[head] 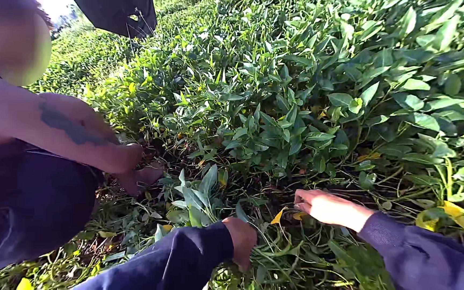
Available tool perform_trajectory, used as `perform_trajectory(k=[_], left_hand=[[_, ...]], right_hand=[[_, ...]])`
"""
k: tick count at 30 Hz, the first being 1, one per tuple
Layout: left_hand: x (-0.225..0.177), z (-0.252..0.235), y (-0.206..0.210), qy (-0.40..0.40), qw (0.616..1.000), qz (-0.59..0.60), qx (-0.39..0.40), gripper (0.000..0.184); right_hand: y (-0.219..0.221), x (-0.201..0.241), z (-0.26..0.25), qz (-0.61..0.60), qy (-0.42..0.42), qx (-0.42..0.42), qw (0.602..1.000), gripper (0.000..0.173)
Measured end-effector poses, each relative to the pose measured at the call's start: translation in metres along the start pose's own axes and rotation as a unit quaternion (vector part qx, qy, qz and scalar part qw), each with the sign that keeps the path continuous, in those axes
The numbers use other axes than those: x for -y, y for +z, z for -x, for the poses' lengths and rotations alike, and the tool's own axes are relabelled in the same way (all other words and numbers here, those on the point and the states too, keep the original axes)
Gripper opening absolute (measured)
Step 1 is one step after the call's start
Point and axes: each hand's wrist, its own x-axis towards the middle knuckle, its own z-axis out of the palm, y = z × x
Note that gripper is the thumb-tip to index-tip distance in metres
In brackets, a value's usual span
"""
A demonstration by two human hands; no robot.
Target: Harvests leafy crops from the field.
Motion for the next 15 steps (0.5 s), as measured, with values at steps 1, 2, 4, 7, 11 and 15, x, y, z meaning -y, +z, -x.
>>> perform_trajectory(k=[1,2,4,7,11,15], left_hand=[[-0.001,0.003,0.004,0.010,1.000,0.006,0.006,0.044],[-0.001,0.006,0.008,0.020,1.000,0.013,0.008,0.044],[0.003,0.011,0.014,0.038,0.999,0.027,0.002,0.042],[0.026,0.024,0.015,0.024,0.997,0.060,-0.040,0.038],[0.081,0.066,0.018,-0.034,0.985,0.123,-0.118,0.030],[0.142,0.152,0.058,-0.143,0.914,0.283,-0.254,0.023]], right_hand=[[0.007,0.014,-0.006,-0.019,-0.029,0.008,0.999,0.037],[0.013,0.027,-0.012,-0.035,-0.052,0.029,0.998,0.038],[0.029,0.037,-0.022,-0.026,-0.091,0.074,0.993,0.038],[0.025,0.037,-0.021,0.072,-0.052,0.120,0.989,0.037],[-0.012,0.001,-0.001,0.165,0.066,0.070,0.982,0.037],[-0.032,-0.013,0.028,0.039,0.038,0.035,0.998,0.032]])
